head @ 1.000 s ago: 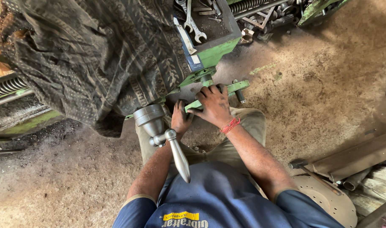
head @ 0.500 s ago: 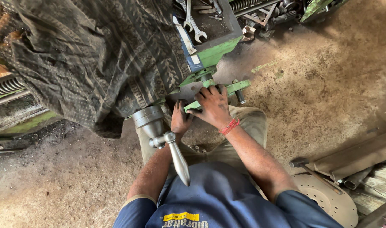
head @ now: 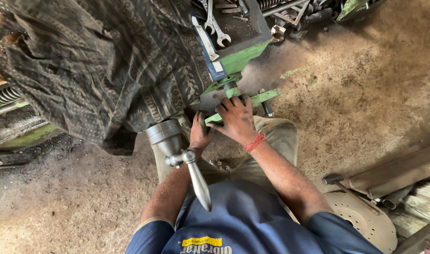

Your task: The person operates a green metalworking machine, likely a lathe, by turning a handwheel and adjusting a lever with both hands. The person repeatedly moves the lever and handwheel to control the machine's operation while seated in a workshop environment.

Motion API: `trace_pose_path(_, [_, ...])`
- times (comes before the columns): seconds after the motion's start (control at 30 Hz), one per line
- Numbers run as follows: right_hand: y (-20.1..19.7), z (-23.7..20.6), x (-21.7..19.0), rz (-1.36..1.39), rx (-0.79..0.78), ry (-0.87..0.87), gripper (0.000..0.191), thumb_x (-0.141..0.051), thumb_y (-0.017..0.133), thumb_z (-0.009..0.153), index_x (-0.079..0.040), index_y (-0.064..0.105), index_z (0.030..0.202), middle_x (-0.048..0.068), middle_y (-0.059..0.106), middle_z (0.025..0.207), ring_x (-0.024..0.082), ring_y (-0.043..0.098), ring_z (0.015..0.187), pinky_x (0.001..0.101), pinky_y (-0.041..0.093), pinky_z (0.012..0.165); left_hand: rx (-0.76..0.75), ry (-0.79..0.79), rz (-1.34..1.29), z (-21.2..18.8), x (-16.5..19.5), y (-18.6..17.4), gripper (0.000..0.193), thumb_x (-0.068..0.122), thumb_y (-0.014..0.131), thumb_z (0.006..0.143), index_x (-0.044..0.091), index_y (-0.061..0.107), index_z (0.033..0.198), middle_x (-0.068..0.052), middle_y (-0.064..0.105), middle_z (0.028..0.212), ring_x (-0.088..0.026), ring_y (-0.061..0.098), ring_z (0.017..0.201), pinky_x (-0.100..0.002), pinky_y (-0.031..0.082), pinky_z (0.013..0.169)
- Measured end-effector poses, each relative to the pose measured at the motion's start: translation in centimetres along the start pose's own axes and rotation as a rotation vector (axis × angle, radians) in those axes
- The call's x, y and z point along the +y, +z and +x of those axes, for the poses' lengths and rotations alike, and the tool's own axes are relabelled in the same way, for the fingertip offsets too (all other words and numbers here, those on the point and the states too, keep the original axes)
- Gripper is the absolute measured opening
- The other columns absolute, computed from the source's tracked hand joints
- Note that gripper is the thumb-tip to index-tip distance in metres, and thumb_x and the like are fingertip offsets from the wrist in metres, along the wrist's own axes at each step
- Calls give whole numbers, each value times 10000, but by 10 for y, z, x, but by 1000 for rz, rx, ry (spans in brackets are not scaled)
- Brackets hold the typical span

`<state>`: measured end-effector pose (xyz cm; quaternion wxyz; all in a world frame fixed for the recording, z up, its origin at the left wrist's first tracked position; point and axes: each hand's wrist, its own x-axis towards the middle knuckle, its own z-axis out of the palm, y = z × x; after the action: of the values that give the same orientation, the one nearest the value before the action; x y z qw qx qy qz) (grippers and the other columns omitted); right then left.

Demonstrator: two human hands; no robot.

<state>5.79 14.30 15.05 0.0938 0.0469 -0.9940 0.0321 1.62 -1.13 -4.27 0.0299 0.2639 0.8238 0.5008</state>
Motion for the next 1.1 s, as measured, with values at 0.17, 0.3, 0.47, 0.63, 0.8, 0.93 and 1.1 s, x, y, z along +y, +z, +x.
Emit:
trace_pose_path(0.17, [2, 1, -2, -22, -44, 12, 625, -690, 746, 751, -131, 733, 1029, 53, 592, 1087, 243, 527, 1073, 574, 340, 994, -8, -27, -4, 0, 0, 1, 591, 107, 725, 791, -6, 480, 1317, -268, 529, 1298, -485, 495, 1235, -508, 447, 1041])
trace_pose_path(0.3, [2, 0, -2, -23, -6, 1, 608, -685, 740, 751, -142, 729, 1025, 46, 591, 1096, 239, 528, 1083, 571, 341, 1013, -9, -18, -6, 1, 0, 1, 559, 104, 714, 788, 2, 497, 1292, -251, 542, 1260, -472, 513, 1212, -507, 456, 1031])
trace_pose_path(0.47, [1, 0, -3, -24, -14, -4, 574, -678, 745, 770, -153, 723, 1003, 35, 582, 1075, 236, 527, 1080, 564, 344, 1026, 0, 3, 6, 1, -1, 1, 590, 111, 730, 755, -4, 496, 1284, -267, 535, 1267, -490, 497, 1221, -514, 446, 1036])
trace_pose_path(0.63, [2, 1, -6, -45, -24, 6, 573, -675, 750, 759, -151, 722, 990, 35, 574, 1062, 232, 522, 1074, 562, 343, 1010, 17, 31, 56, 2, 0, 1, 615, 89, 725, 760, -12, 493, 1321, -294, 522, 1316, -514, 470, 1268, -526, 421, 1075])
trace_pose_path(0.8, [5, 3, -7, -43, -37, 14, 570, -670, 752, 762, -158, 727, 1010, 39, 578, 1079, 235, 519, 1088, 560, 342, 1002, -1, -65, -20, 1, 1, -1, 593, 109, 708, 789, -5, 490, 1329, -288, 529, 1320, -505, 490, 1269, -517, 440, 1085])
trace_pose_path(0.93, [6, 3, -7, -39, 18, 1, 589, -677, 707, 773, -174, 720, 1078, 44, 609, 1190, 249, 522, 1164, 562, 339, 1019, 42, -81, 13, 2, 0, 3, 612, 144, 727, 775, -15, 515, 1327, -309, 516, 1347, -534, 469, 1280, -542, 425, 1088])
trace_pose_path(1.1, [6, 4, -10, 22, -21, 31, 795, -809, 525, 872, -175, 625, 1342, 84, 620, 1240, 264, 540, 1164, 635, 317, 1045, 57, -80, 99, 9, 3, 1, 611, 224, 777, 744, -15, 553, 1260, -320, 519, 1342, -547, 471, 1241, -564, 421, 1049])
